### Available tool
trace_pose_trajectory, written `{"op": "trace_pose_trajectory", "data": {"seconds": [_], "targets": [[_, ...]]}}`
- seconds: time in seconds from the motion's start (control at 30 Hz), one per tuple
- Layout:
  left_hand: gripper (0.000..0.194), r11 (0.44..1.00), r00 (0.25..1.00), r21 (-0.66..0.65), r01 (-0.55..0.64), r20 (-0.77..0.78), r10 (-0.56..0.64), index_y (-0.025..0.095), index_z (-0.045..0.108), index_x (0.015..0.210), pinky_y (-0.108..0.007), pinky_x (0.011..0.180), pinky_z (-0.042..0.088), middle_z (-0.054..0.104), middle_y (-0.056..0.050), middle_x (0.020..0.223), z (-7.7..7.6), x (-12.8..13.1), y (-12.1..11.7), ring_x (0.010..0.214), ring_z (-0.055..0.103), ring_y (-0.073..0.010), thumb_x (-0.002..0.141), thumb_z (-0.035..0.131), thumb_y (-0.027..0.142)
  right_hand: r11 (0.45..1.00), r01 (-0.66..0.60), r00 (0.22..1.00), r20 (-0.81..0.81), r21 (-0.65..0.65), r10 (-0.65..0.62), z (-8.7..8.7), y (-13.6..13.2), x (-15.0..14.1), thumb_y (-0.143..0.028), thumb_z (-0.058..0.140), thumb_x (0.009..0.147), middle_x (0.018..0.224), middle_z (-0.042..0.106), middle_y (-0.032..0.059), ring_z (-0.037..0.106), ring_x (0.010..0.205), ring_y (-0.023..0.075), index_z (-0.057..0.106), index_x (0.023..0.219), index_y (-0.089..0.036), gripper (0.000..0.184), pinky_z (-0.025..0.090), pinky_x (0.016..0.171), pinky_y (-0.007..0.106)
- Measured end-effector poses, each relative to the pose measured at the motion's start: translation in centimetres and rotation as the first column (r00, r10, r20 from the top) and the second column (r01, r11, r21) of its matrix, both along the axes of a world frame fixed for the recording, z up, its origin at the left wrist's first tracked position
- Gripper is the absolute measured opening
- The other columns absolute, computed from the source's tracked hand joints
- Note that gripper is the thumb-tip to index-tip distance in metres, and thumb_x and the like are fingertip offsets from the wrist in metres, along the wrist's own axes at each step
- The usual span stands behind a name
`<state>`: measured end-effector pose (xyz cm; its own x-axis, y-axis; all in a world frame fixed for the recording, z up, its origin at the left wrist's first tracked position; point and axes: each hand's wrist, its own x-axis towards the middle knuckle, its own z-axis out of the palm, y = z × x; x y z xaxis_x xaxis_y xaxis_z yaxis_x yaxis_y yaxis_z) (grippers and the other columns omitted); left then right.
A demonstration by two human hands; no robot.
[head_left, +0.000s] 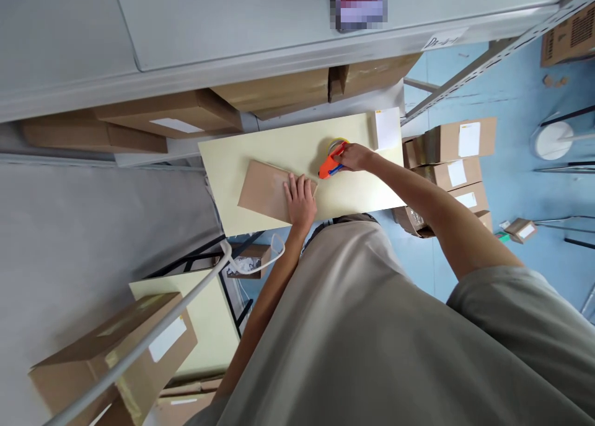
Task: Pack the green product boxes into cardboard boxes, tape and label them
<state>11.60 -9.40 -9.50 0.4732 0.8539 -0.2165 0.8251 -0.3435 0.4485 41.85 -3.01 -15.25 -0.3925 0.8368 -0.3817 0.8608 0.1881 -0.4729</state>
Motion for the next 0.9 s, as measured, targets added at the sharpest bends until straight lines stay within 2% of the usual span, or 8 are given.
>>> {"op": "trace_pose_trajectory", "data": {"seconds": [0.13, 0.2, 0.3, 0.5, 0.63, 0.73, 0.83, 0.9], "targets": [[0.066, 1.000, 1.000, -0.020, 0.003, -0.019, -0.003, 0.008, 0.051, 0.162, -0.068, 0.143, 0.002, 0.039, -0.022, 0.179, 0.1, 0.1, 0.0, 0.176, 0.000, -0.0353, 0.097, 0.061, 0.014, 0.951, -0.301, 0.925, 0.221, -0.071, 0.309, 1.4, 1.3, -0.2, -0.036, 0.064, 0.108, 0.131, 0.079, 0.0236, 0.071, 0.126, 0.0324, 0.065, 0.142, -0.005, 0.046, 0.043, 0.119, 0.048], [0.065, 1.000, 1.000, -0.021, 0.002, -0.025, -0.003, 0.008, 0.051, 0.163, -0.068, 0.143, 0.002, 0.039, -0.021, 0.180, 0.2, 0.2, 0.0, 0.176, 0.000, -0.0349, 0.098, 0.059, 0.015, 0.932, -0.350, 0.893, 0.265, -0.099, 0.363, 2.3, 1.7, 0.0, -0.035, 0.058, 0.110, 0.131, 0.079, 0.0232, 0.072, 0.123, 0.0307, 0.063, 0.145, -0.003, 0.047, 0.044, 0.116, 0.046], [0.063, 1.000, 0.999, -0.012, 0.001, -0.034, -0.001, 0.009, 0.052, 0.163, -0.067, 0.143, 0.003, 0.040, -0.020, 0.180, 0.3, 0.3, -0.1, 0.176, -0.001, -0.0337, 0.101, 0.055, 0.015, 0.918, -0.381, 0.876, 0.274, -0.115, 0.398, 3.5, 1.8, -0.2, -0.040, 0.063, 0.106, 0.123, 0.081, 0.0206, 0.074, 0.117, 0.0339, 0.066, 0.146, -0.004, 0.053, 0.048, 0.110, 0.046], [0.065, 1.000, 0.999, -0.009, 0.019, -0.048, -0.019, 0.008, 0.051, 0.164, -0.066, 0.143, 0.002, 0.040, -0.020, 0.180, 0.1, 0.3, 0.0, 0.176, -0.001, -0.0340, 0.100, 0.054, 0.014, 0.940, -0.276, 0.905, 0.274, -0.201, 0.325, 5.8, 1.4, -3.2, -0.044, 0.069, 0.100, 0.120, 0.084, 0.0156, 0.075, 0.111, 0.0325, 0.076, 0.136, -0.015, 0.047, 0.052, 0.101, 0.040], [0.066, 0.999, 0.997, 0.008, 0.037, -0.066, -0.036, 0.007, 0.051, 0.163, -0.064, 0.144, 0.001, 0.039, -0.019, 0.181, -0.1, 0.2, -0.1, 0.176, -0.001, -0.0344, 0.098, 0.054, 0.014, 0.975, -0.055, 0.888, 0.436, -0.217, 0.147, 7.7, 2.3, -4.4, -0.044, 0.061, 0.106, 0.127, 0.081, 0.0212, 0.075, 0.116, 0.0363, 0.077, 0.130, -0.014, 0.042, 0.053, 0.096, 0.043], [0.067, 0.999, 0.997, 0.028, 0.046, -0.070, -0.044, 0.007, 0.051, 0.163, -0.063, 0.144, 0.003, 0.041, -0.020, 0.180, 0.3, -0.2, -0.1, 0.176, 0.004, -0.0355, 0.096, 0.057, 0.014, 0.988, 0.053, 0.886, 0.463, -0.145, 0.021, 10.1, 2.8, -4.2, -0.042, 0.058, 0.107, 0.132, 0.079, 0.0231, 0.075, 0.120, 0.0380, 0.075, 0.131, -0.014, 0.040, 0.054, 0.098, 0.045], [0.071, 0.999, 1.000, 0.034, 0.022, -0.012, -0.022, 0.010, 0.052, 0.160, -0.065, 0.143, 0.010, 0.046, -0.022, 0.175, 1.2, -0.3, 0.1, 0.175, 0.014, -0.0382, 0.090, 0.067, 0.018, 0.989, 0.123, 0.917, 0.390, -0.083, -0.082, 13.2, 2.2, -3.9, -0.046, 0.056, 0.108, 0.133, 0.079, 0.0252, 0.075, 0.124, 0.0403, 0.074, 0.132, -0.014, 0.044, 0.056, 0.101, 0.047], [0.074, 0.996, 0.993, 0.041, -0.080, 0.091, 0.076, 0.014, 0.052, 0.159, -0.067, 0.140, 0.020, 0.055, -0.022, 0.168, 2.1, 0.3, 0.6, 0.172, 0.027, -0.0411, 0.089, 0.074, 0.026, 0.976, 0.215, 0.938, 0.287, -0.041, -0.195, 15.2, 1.3, -3.8, -0.051, 0.057, 0.107, 0.132, 0.079, 0.0235, 0.075, 0.124, 0.0401, 0.073, 0.134, -0.018, 0.046, 0.057, 0.102, 0.046]]}}
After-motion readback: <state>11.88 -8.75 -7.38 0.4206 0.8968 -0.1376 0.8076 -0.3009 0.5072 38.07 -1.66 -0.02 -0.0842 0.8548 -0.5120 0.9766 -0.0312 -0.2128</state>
